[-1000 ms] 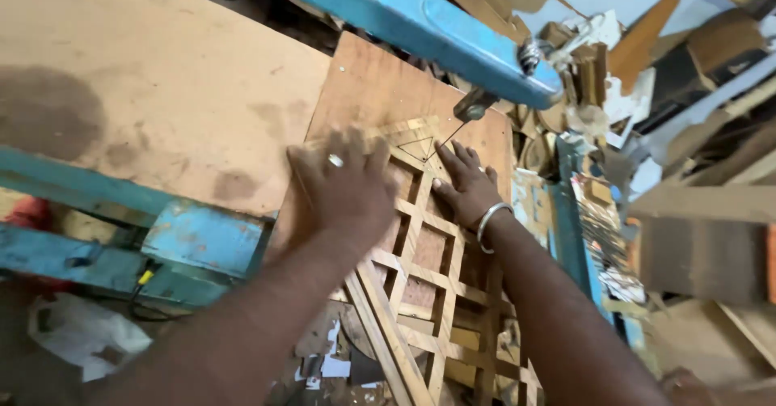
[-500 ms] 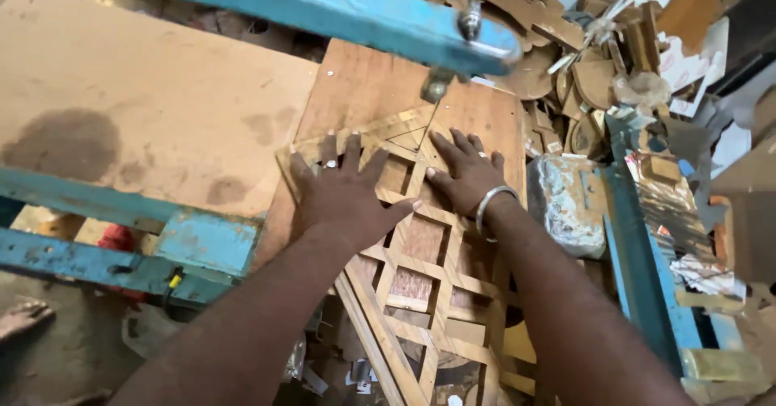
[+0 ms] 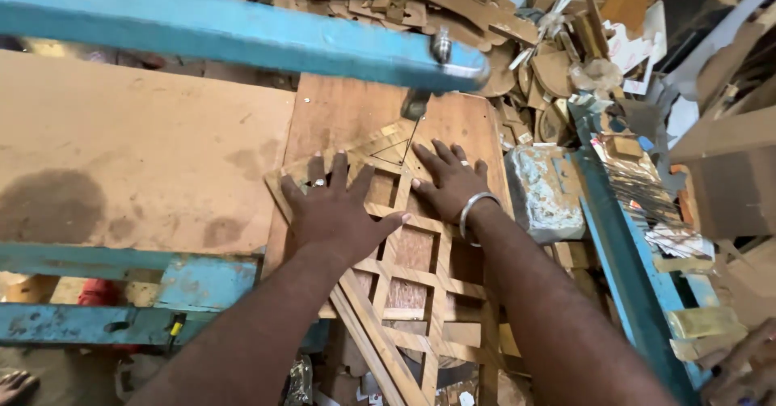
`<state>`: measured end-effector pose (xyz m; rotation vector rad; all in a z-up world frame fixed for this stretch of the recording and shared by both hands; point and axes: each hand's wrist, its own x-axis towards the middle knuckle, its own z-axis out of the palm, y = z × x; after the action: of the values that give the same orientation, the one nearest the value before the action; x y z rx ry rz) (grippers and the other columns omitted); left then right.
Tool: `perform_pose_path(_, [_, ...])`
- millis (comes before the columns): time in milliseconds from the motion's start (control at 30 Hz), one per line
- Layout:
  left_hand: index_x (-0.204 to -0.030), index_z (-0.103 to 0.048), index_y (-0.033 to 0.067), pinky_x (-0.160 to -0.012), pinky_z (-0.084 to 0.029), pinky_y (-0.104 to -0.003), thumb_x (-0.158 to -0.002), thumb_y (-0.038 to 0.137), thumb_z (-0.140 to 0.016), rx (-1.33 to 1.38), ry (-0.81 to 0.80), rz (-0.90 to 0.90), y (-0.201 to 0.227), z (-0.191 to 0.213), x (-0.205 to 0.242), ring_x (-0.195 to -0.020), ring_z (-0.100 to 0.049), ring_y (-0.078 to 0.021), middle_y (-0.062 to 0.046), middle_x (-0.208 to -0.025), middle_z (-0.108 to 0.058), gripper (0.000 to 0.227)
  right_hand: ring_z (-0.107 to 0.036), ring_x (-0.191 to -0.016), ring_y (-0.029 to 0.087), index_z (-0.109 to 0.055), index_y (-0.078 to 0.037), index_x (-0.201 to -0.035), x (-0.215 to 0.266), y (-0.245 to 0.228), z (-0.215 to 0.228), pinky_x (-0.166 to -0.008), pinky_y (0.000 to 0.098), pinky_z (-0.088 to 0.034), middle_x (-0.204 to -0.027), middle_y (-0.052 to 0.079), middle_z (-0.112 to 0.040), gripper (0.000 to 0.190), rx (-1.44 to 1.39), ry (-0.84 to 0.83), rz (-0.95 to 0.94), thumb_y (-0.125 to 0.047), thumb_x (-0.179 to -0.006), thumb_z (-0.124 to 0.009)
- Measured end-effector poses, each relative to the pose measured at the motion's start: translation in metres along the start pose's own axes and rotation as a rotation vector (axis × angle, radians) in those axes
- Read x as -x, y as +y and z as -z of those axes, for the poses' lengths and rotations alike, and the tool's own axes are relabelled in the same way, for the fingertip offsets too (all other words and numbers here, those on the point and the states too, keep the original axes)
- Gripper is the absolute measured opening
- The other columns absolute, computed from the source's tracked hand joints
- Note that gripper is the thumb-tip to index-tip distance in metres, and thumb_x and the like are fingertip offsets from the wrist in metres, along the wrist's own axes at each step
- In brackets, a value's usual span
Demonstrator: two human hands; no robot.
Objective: Assembling and cutting a wooden lattice structure using a mechanical saw and hand tools.
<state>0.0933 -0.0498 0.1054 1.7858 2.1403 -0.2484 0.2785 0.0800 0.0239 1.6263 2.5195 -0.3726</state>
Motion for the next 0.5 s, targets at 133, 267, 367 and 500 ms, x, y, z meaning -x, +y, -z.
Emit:
perform_pose_path(133, [-0.163,-0.015,0.0346,-0.117,-0.008,-0.07,-0.085,0.085,-0.042,-0.017,-0.001,-0.017,-0.003,0.0,0.0,-0.157,-0.004,-0.0325,-0.004,-0.172,-0.005,0.097,-0.013,-0.159,0.03,-0.024,-0.043,-0.161,0.018,-0.004,0.003,-0.122,0.0656,-0.01,-0.172,0.001,-0.017,0.071,-0.003,0.001,-0.063,-0.057,-0.097,-0.049])
perform_pose_path(267, [-0.163,-0.014,0.0385,-0.117,-0.008,-0.072,-0.086,0.084,-0.043,-0.018,-0.055,-0.035,-0.009,0.008,0.001,-0.158,-0.002,-0.0299,-0.002,-0.173,-0.001,0.095,-0.005,-0.161,0.026,-0.023,-0.041,-0.162,0.061,0.016,0.003,-0.125,0.0578,-0.003,-0.174,-0.004,-0.011,0.068,-0.122,-0.059,-0.132,-0.054,-0.098,-0.043])
perform_pose_path(367, [-0.163,-0.016,0.0401,-0.118,-0.007,-0.072,-0.088,0.085,-0.04,0.009,-0.054,-0.059,-0.013,0.009,0.002,-0.158,-0.003,-0.0318,-0.002,-0.173,-0.001,0.091,-0.002,-0.161,0.023,-0.021,-0.041,-0.161,0.12,0.069,-0.03,-0.126,0.0552,-0.003,-0.174,-0.006,-0.007,0.067,-0.111,-0.096,-0.264,-0.054,-0.099,-0.041])
perform_pose_path(500, [-0.162,-0.018,0.0429,-0.119,-0.006,-0.072,-0.088,0.084,-0.04,0.023,-0.056,-0.099,-0.018,0.011,0.003,-0.159,-0.004,-0.0335,-0.003,-0.174,-0.001,0.088,-0.013,-0.158,0.03,-0.023,-0.041,-0.161,0.232,0.112,-0.049,-0.124,0.0503,-0.018,-0.172,0.005,-0.011,0.072,-0.154,-0.086,-0.27,-0.053,-0.096,-0.052])
